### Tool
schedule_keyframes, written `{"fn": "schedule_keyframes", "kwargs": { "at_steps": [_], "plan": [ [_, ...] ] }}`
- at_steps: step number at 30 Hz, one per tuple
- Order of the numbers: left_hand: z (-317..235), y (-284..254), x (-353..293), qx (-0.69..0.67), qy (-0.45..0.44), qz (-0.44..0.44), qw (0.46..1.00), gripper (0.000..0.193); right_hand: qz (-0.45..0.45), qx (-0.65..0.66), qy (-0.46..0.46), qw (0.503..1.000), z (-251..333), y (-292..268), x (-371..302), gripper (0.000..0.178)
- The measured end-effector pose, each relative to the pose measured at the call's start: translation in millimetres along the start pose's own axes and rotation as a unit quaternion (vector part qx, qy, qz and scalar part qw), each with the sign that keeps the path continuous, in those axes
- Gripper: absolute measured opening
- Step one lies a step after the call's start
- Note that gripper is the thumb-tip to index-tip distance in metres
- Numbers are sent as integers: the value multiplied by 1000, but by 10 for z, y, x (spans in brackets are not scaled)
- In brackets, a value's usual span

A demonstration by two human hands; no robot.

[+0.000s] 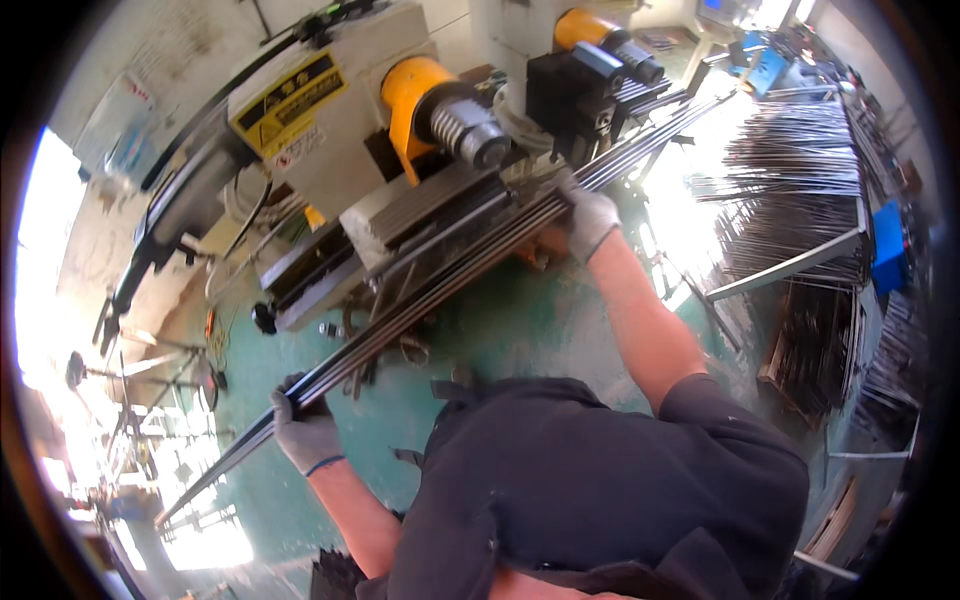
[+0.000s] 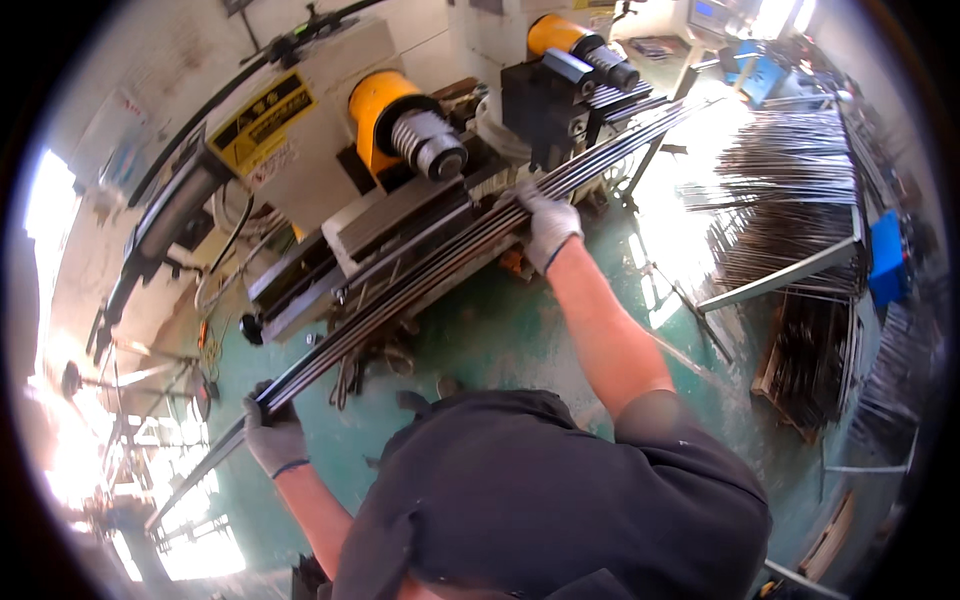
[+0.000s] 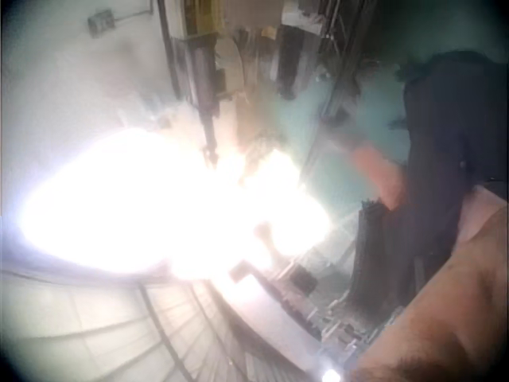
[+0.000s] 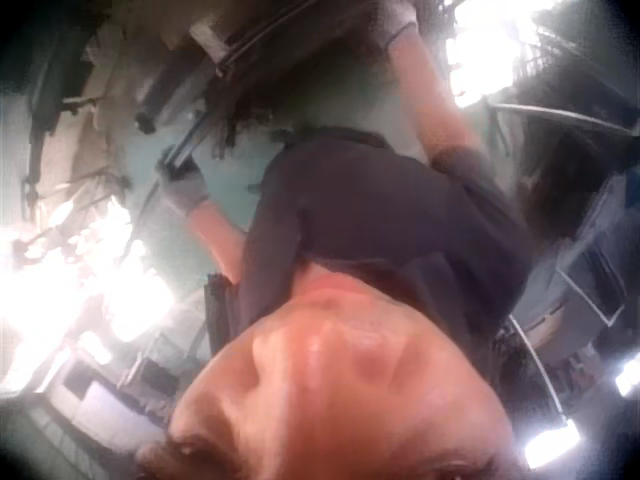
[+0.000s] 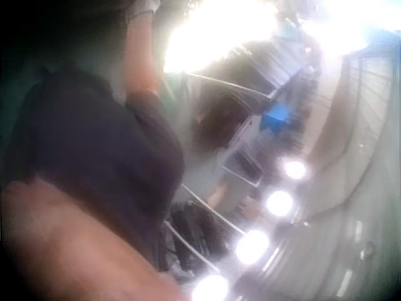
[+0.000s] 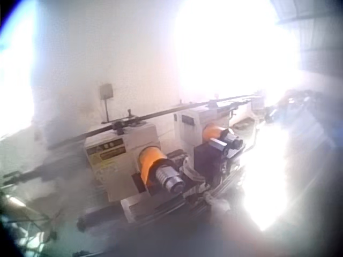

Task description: The person picks up bundles of long metal rods from a floor rack and feeds them into a yellow industrial bending machine. After the machine bends the rods, the person removes the finished pieces and stacks them on a nearby pile.

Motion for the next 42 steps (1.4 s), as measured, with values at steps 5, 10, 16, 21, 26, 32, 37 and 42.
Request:
{"fn": "schedule_keyframes", "kwargs": {
  "at_steps": [5,10,16,21,26,32,37,42],
  "plan": [
    [662,545,373,-72,-118,72,988,34,-48,14,-5,999,233,116,692,20],
    [542,454,1084,-141,-105,70,982,38,-90,-20,-39,995,500,219,1172,31],
    [469,153,1542,-72,-73,-31,994,37,-74,-24,-39,996,735,109,1876,27],
    [755,350,1610,-42,-72,-47,995,35,-42,26,-54,997,870,131,2029,25],
    [953,543,1576,-5,-72,-87,994,33,-99,-3,-70,993,731,55,1897,30],
    [1360,902,1413,-19,-90,4,996,37,-13,-6,-30,999,-192,739,1344,47],
    [1568,1102,1224,-93,-132,9,987,37,24,-65,-21,997,199,556,1618,14],
    [868,461,1647,-73,-27,-26,997,34,32,-13,9,999,639,-269,2557,14]
  ]
}}
Point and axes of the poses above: each hand's wrist, its own x-axis towards the middle knuckle, its own y-axis out of the palm, z = x × y, the point moved 9 cm from there along x, towards the middle knuckle, and after that the axes turned 6 degrees about y, right-handed, at the moved point
